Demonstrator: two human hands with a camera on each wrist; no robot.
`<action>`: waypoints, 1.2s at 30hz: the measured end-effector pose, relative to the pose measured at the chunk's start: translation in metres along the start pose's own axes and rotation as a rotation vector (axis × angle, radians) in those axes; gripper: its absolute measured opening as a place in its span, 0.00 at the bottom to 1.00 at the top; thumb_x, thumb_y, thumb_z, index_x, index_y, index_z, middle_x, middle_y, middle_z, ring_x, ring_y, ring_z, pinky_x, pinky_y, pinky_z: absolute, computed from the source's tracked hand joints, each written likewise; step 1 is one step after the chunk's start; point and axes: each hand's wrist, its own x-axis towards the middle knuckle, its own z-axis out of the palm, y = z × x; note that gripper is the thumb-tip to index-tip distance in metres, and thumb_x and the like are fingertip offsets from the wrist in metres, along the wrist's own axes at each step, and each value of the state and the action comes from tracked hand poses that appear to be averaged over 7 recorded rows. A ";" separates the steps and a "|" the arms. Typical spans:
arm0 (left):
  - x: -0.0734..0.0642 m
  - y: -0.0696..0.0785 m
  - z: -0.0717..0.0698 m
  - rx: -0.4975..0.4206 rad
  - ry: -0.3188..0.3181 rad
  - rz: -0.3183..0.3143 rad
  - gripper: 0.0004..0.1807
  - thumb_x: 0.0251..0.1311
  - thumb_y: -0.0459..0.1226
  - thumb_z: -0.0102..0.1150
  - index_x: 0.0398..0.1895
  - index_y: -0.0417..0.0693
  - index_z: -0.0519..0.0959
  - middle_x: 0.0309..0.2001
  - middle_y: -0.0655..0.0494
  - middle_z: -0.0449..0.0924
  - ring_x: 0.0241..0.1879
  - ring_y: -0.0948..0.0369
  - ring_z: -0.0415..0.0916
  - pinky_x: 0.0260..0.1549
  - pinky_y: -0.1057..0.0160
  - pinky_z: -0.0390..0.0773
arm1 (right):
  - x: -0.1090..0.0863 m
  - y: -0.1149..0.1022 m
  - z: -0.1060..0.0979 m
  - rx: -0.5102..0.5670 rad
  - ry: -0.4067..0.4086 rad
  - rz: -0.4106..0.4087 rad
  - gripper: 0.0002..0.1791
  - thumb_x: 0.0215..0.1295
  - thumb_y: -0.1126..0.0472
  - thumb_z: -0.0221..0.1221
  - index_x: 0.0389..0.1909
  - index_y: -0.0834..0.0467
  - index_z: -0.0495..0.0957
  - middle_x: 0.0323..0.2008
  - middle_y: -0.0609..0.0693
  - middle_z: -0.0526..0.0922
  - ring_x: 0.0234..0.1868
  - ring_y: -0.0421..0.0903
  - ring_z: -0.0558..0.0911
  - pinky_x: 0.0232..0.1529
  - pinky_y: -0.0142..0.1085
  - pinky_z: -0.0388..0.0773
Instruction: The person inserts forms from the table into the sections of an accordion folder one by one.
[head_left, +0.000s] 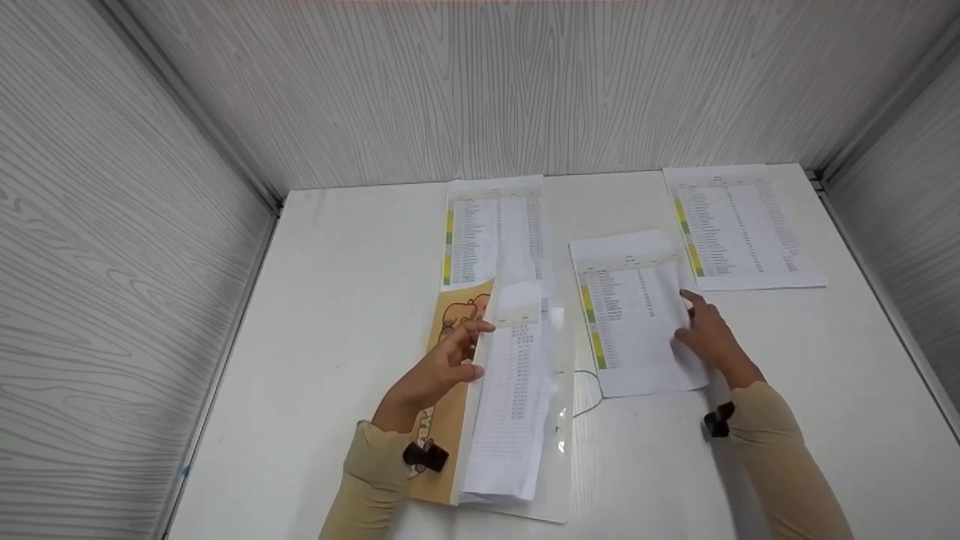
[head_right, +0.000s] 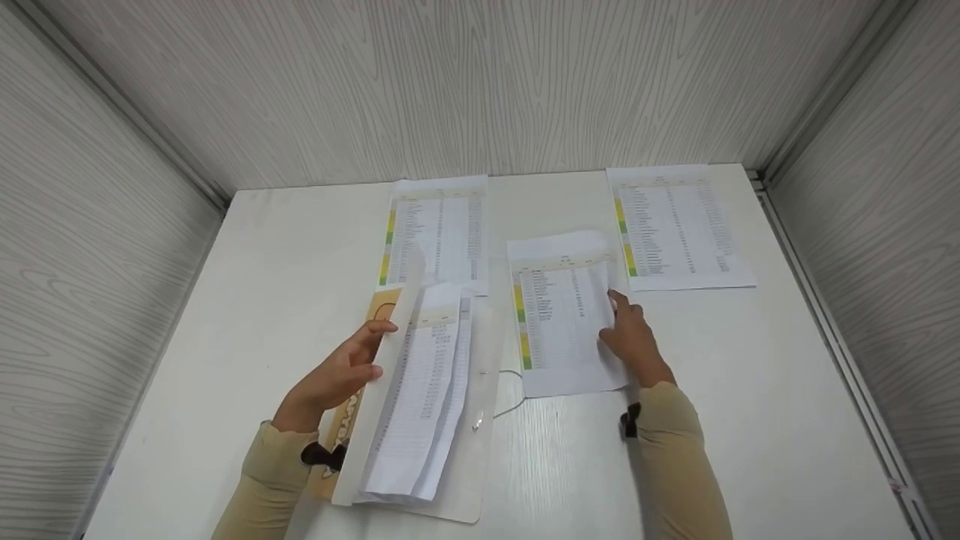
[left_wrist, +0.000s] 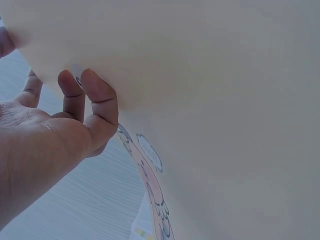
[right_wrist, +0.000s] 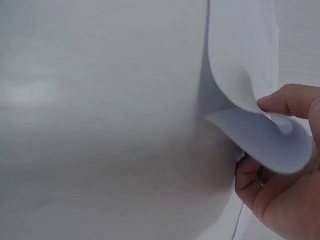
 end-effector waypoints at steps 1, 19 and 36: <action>0.000 0.000 0.000 -0.002 0.001 -0.004 0.28 0.59 0.32 0.57 0.61 0.60 0.62 0.60 0.29 0.55 0.53 0.46 0.63 0.45 0.60 0.77 | 0.000 0.001 -0.001 0.011 -0.004 -0.007 0.45 0.62 0.65 0.51 0.76 0.61 0.37 0.63 0.75 0.59 0.58 0.65 0.66 0.61 0.61 0.62; -0.001 0.001 0.000 -0.004 -0.009 0.019 0.28 0.59 0.32 0.56 0.62 0.56 0.61 0.58 0.33 0.59 0.52 0.48 0.63 0.45 0.62 0.75 | -0.008 0.020 -0.011 0.171 -0.084 -0.040 0.50 0.63 0.60 0.57 0.77 0.43 0.34 0.68 0.72 0.54 0.62 0.65 0.64 0.57 0.55 0.67; -0.001 0.000 0.000 -0.050 -0.033 0.004 0.29 0.60 0.28 0.53 0.63 0.55 0.60 0.60 0.34 0.58 0.53 0.48 0.64 0.46 0.61 0.76 | -0.014 0.029 -0.021 0.157 -0.048 -0.117 0.37 0.68 0.61 0.55 0.75 0.49 0.52 0.76 0.61 0.47 0.76 0.64 0.45 0.70 0.63 0.43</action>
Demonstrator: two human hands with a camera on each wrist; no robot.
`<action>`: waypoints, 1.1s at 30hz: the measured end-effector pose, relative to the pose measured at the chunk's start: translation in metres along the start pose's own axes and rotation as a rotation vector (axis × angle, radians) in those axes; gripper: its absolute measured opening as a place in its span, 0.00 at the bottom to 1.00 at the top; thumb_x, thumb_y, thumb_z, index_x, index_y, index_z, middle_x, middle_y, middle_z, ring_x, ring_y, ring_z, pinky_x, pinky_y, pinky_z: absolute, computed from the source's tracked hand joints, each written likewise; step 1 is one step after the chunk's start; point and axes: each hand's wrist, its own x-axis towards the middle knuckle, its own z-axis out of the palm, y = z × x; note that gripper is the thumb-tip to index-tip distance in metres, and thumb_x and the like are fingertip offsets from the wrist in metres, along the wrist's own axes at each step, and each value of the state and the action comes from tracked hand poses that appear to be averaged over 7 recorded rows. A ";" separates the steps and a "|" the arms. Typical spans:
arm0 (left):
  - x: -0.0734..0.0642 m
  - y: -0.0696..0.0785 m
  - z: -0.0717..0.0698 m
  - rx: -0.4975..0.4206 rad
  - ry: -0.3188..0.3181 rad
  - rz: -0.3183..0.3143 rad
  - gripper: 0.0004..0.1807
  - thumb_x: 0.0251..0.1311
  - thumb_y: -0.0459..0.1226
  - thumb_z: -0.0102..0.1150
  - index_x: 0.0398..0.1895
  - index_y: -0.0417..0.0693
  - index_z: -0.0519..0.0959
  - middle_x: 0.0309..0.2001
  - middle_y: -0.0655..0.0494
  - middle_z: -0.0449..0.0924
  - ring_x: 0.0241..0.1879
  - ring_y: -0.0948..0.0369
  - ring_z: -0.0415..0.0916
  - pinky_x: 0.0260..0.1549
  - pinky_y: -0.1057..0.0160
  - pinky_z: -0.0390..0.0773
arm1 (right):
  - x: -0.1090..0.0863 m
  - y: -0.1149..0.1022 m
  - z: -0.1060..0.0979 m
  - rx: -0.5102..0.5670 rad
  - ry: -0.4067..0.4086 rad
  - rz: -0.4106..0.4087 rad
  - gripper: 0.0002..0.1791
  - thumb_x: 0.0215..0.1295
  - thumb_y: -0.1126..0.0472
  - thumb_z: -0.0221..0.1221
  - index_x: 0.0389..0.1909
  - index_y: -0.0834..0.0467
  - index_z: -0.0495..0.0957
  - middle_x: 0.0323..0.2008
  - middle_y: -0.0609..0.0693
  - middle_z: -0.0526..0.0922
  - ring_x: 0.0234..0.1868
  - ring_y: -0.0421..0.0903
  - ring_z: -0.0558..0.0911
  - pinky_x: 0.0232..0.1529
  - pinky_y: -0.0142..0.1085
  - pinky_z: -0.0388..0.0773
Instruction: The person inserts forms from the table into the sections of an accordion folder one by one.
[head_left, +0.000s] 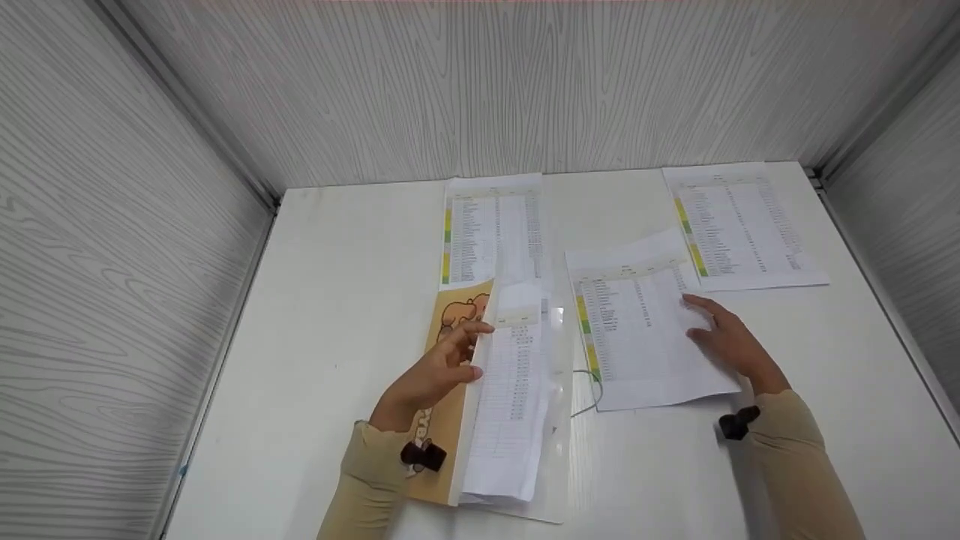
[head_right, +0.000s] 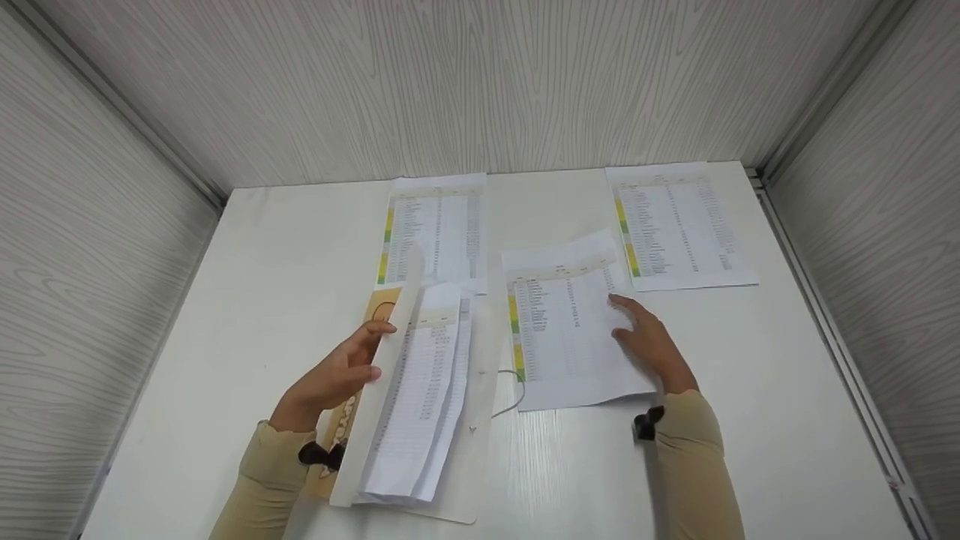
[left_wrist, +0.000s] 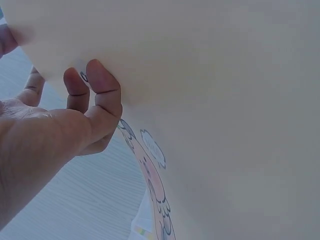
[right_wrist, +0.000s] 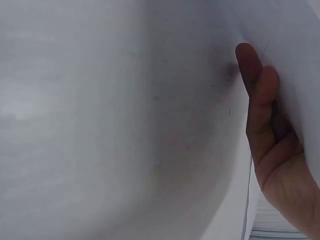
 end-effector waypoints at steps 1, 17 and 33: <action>0.000 0.000 0.000 0.002 0.002 -0.003 0.29 0.60 0.28 0.54 0.63 0.54 0.60 0.59 0.35 0.58 0.53 0.48 0.64 0.46 0.61 0.76 | -0.003 0.000 -0.002 0.008 0.008 -0.011 0.37 0.68 0.61 0.55 0.75 0.49 0.51 0.76 0.61 0.46 0.75 0.64 0.45 0.70 0.63 0.43; -0.005 0.005 -0.004 0.031 0.011 0.015 0.30 0.60 0.30 0.53 0.64 0.55 0.58 0.59 0.27 0.51 0.54 0.44 0.61 0.47 0.58 0.76 | -0.060 -0.034 -0.032 0.126 0.231 -0.021 0.37 0.71 0.61 0.49 0.74 0.33 0.47 0.71 0.66 0.56 0.41 0.37 0.76 0.36 0.31 0.75; -0.009 0.010 -0.004 0.002 0.030 0.024 0.30 0.60 0.27 0.50 0.65 0.55 0.59 0.57 0.37 0.57 0.54 0.43 0.60 0.48 0.59 0.75 | -0.051 -0.072 0.018 0.330 0.437 -0.115 0.37 0.69 0.65 0.52 0.75 0.44 0.50 0.69 0.62 0.61 0.44 0.33 0.77 0.36 0.25 0.77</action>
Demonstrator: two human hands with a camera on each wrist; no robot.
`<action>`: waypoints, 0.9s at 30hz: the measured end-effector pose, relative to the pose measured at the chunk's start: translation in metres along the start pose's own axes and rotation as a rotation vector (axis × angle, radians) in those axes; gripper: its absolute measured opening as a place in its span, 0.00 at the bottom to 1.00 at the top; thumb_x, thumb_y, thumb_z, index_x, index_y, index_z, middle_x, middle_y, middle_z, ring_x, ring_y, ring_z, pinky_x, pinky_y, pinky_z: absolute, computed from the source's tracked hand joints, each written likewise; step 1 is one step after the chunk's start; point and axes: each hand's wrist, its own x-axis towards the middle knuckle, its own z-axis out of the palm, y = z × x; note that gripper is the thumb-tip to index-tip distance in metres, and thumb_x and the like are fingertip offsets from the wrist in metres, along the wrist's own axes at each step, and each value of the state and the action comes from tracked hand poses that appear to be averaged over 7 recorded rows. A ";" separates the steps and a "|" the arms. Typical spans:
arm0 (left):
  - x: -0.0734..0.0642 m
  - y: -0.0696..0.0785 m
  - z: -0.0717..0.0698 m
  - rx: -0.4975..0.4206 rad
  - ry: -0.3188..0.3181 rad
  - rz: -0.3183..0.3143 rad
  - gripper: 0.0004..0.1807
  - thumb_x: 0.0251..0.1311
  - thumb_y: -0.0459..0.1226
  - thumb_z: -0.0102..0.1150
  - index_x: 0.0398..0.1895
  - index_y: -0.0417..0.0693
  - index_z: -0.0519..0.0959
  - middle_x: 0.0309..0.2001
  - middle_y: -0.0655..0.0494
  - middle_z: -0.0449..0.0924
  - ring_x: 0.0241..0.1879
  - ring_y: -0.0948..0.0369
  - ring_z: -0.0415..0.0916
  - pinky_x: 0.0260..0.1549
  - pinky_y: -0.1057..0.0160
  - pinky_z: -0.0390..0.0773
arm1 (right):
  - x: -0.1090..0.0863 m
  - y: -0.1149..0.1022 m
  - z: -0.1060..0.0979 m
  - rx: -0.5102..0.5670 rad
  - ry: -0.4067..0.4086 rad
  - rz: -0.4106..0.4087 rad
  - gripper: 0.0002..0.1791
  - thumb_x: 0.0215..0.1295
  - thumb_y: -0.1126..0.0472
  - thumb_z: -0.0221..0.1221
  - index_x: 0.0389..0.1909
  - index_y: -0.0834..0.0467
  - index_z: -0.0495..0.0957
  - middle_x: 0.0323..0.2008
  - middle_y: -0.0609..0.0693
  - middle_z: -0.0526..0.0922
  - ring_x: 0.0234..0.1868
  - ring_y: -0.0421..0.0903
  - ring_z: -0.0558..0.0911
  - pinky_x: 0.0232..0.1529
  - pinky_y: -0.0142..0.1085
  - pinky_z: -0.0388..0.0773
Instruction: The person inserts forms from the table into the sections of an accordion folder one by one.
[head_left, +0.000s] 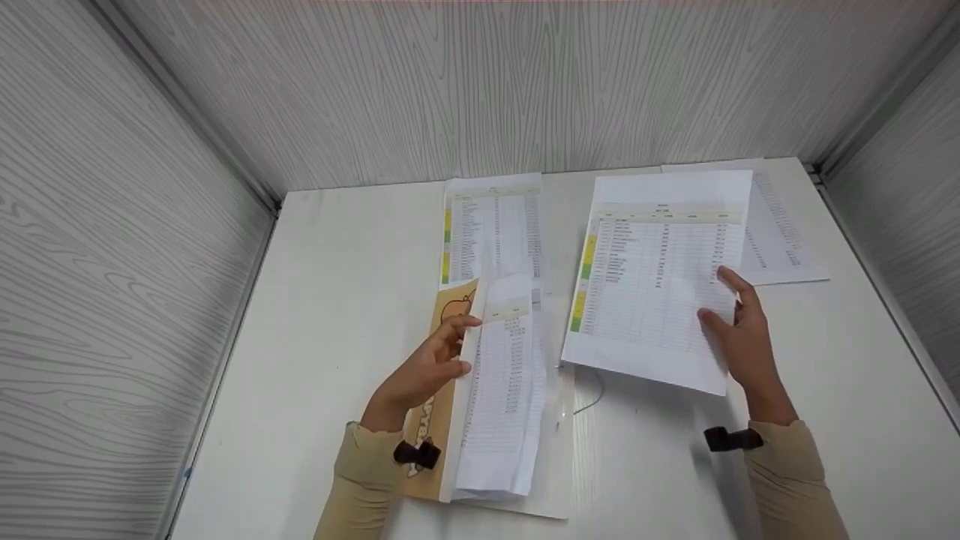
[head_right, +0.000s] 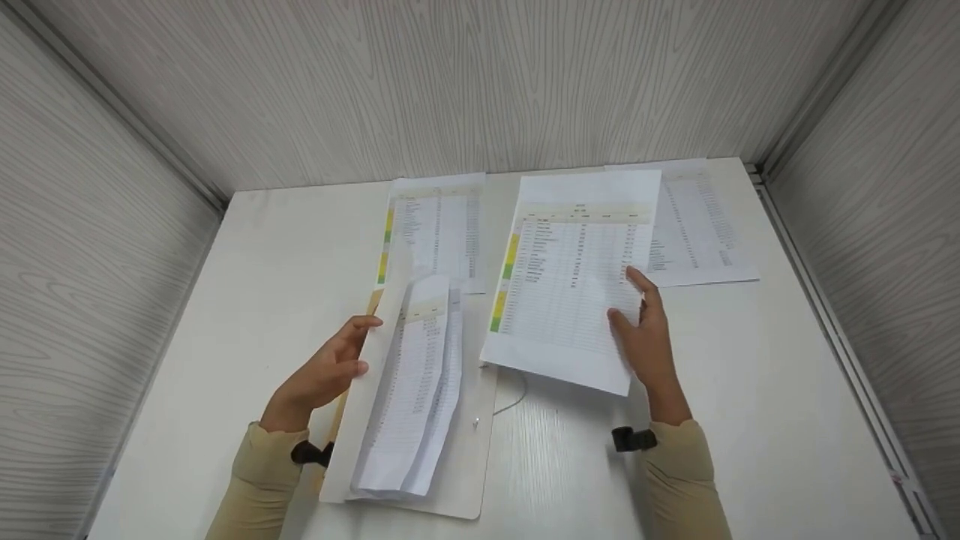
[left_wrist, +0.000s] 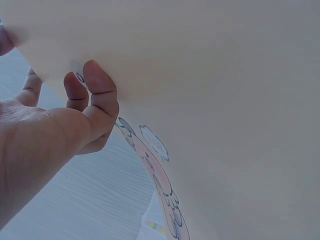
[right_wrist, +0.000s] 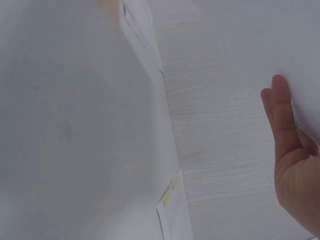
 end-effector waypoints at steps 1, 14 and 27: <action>0.000 0.000 0.000 -0.004 -0.002 0.000 0.30 0.60 0.26 0.49 0.65 0.55 0.59 0.57 0.39 0.57 0.54 0.44 0.61 0.48 0.59 0.75 | -0.001 0.000 0.004 0.020 0.001 -0.002 0.37 0.69 0.66 0.52 0.75 0.44 0.50 0.69 0.62 0.61 0.45 0.33 0.77 0.37 0.26 0.77; 0.000 -0.005 0.001 0.004 -0.015 0.023 0.30 0.61 0.29 0.51 0.65 0.56 0.59 0.59 0.33 0.55 0.53 0.43 0.63 0.46 0.59 0.77 | -0.014 -0.003 0.051 0.084 -0.055 -0.030 0.38 0.68 0.68 0.50 0.75 0.49 0.47 0.71 0.58 0.58 0.49 0.37 0.76 0.40 0.26 0.77; 0.003 -0.003 0.004 0.023 0.004 0.015 0.30 0.60 0.28 0.49 0.64 0.57 0.59 0.59 0.26 0.48 0.54 0.40 0.59 0.48 0.59 0.76 | -0.034 -0.002 0.060 0.087 -0.147 0.030 0.38 0.69 0.66 0.53 0.75 0.48 0.47 0.68 0.60 0.63 0.45 0.33 0.80 0.38 0.30 0.79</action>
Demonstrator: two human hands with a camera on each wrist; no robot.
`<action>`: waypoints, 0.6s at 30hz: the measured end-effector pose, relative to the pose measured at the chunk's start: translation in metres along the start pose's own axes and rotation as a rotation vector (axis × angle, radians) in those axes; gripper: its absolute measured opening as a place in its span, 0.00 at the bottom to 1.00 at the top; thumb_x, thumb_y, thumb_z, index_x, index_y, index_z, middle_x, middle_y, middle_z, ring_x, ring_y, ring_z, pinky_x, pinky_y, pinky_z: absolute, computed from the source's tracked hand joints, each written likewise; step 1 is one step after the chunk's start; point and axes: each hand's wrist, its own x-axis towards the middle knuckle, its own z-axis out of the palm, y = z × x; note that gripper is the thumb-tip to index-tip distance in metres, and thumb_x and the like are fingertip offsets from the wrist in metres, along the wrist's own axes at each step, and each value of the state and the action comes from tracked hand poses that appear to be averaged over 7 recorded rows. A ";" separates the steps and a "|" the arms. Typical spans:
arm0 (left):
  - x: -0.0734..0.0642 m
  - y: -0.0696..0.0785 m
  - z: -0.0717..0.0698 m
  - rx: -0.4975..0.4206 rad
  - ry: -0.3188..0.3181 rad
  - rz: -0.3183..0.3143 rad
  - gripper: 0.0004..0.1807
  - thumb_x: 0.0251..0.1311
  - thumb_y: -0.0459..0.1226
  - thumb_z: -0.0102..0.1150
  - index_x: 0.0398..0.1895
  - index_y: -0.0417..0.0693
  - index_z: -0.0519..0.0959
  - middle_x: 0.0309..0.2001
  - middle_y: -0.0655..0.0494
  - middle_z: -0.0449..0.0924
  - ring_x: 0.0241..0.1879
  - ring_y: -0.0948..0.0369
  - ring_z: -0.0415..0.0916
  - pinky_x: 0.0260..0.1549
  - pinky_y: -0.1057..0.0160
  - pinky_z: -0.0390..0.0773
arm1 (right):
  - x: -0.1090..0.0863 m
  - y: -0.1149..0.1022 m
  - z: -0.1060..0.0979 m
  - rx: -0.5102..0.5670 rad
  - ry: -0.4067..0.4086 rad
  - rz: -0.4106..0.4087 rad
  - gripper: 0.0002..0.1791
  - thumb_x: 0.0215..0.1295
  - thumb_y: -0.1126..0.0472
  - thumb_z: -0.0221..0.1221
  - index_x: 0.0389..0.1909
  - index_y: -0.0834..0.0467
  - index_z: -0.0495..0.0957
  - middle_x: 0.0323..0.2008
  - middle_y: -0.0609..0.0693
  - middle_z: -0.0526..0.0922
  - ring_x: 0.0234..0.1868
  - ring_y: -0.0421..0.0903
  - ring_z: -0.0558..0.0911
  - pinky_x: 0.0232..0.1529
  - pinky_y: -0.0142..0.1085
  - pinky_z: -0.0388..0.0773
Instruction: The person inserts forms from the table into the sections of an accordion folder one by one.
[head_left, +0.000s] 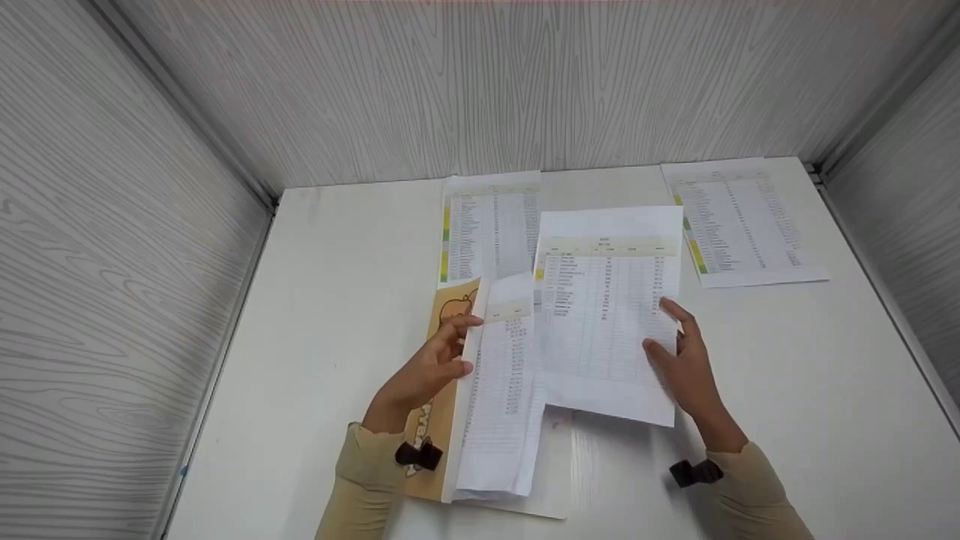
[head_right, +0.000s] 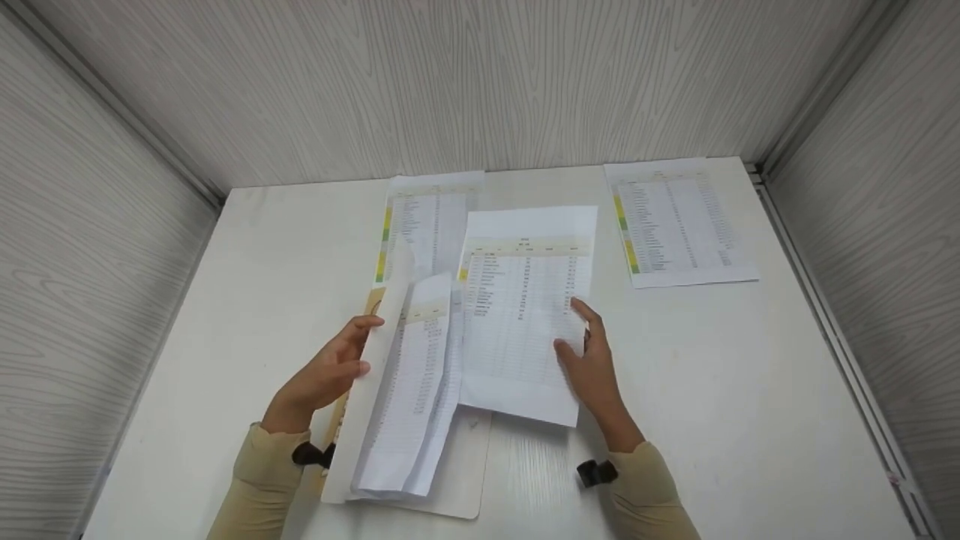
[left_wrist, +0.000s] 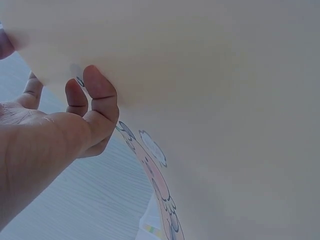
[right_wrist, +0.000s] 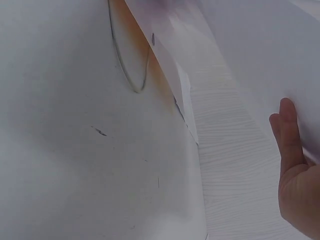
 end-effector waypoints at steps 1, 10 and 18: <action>0.000 0.000 0.000 0.001 -0.002 0.002 0.29 0.61 0.29 0.49 0.64 0.57 0.59 0.59 0.26 0.48 0.54 0.39 0.59 0.48 0.59 0.76 | -0.002 0.001 0.000 0.007 -0.005 0.007 0.38 0.69 0.66 0.53 0.75 0.48 0.47 0.68 0.60 0.63 0.45 0.33 0.80 0.38 0.31 0.79; -0.001 -0.002 0.000 -0.019 -0.005 -0.003 0.29 0.61 0.29 0.50 0.63 0.58 0.60 0.57 0.38 0.55 0.54 0.42 0.60 0.47 0.58 0.76 | -0.019 0.002 0.006 0.046 -0.064 0.056 0.38 0.68 0.66 0.54 0.74 0.47 0.49 0.68 0.59 0.64 0.45 0.35 0.81 0.40 0.32 0.80; 0.001 -0.005 0.000 0.000 0.002 -0.007 0.30 0.59 0.26 0.47 0.64 0.55 0.58 0.58 0.30 0.51 0.54 0.40 0.60 0.47 0.58 0.77 | -0.034 0.009 0.006 0.041 -0.096 0.064 0.37 0.68 0.63 0.56 0.74 0.47 0.50 0.68 0.58 0.64 0.48 0.38 0.80 0.40 0.34 0.80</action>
